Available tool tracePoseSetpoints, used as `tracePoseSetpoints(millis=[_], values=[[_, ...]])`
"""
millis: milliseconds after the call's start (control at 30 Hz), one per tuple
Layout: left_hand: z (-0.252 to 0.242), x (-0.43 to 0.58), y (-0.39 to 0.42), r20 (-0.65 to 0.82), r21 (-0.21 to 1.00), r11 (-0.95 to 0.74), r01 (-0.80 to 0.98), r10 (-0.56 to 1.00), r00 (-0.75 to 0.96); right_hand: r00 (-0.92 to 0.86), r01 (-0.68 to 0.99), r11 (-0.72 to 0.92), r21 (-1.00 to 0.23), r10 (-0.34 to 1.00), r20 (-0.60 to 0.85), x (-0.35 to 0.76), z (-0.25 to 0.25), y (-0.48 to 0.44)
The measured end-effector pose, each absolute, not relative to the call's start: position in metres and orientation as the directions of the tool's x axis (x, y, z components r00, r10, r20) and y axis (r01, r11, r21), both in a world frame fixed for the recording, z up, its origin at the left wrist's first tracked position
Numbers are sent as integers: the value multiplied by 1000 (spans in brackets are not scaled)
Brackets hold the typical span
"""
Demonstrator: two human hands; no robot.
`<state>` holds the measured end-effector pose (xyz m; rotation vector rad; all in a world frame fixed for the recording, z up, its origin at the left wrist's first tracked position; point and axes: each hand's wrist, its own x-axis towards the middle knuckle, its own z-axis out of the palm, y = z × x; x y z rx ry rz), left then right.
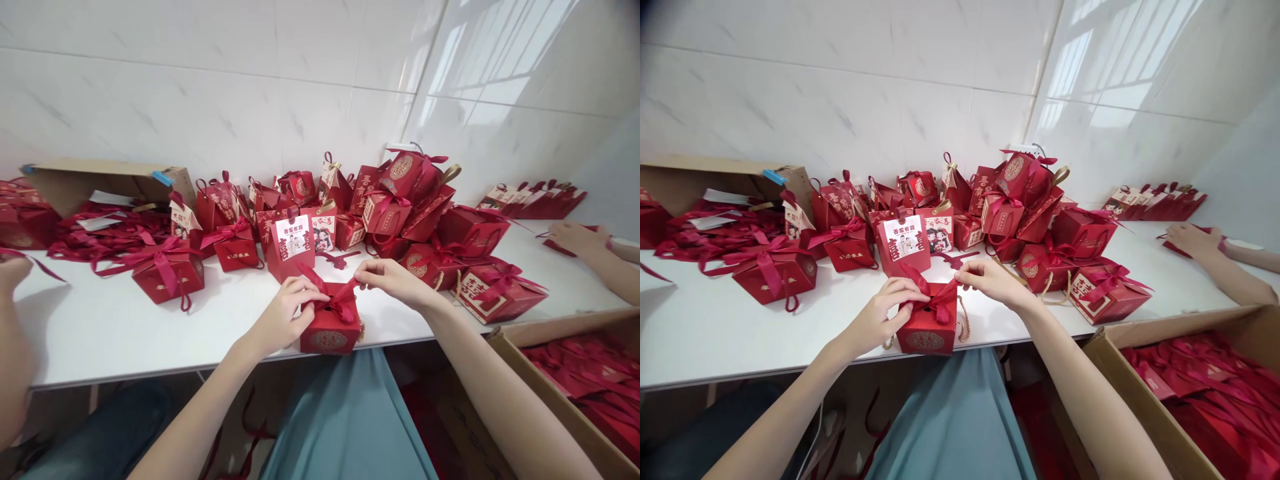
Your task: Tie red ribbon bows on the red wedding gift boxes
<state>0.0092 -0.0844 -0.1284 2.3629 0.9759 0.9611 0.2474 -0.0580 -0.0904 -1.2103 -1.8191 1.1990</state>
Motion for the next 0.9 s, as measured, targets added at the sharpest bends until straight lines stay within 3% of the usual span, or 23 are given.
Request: tracePoseSetpoints(millis=[133, 233, 467, 700, 833, 900], values=[[-129, 9, -85, 444, 593, -673, 441, 731, 519, -362, 151, 55, -987, 932, -4, 238, -105, -39], [-129, 9, -85, 445, 602, -673, 431, 730, 518, -346, 103, 38, -994, 938, 0, 234, -117, -27], [-128, 9, -87, 437, 603, -667, 438, 735, 518, -340, 167, 40, -985, 940, -20, 235, -124, -22], [-128, 11, -84, 476, 584, -687, 434, 722, 502, -198, 252, -39, -967, 976, -91, 225, -136, -14], [-130, 16, -87, 507, 557, -703, 443, 710, 489, -167, 344, 0, -939, 984, -61, 231, -151, -14], [-130, 18, -91, 527, 546, -713, 441, 701, 480, -68, 417, 33, -908, 998, 5, 249, -162, -14]])
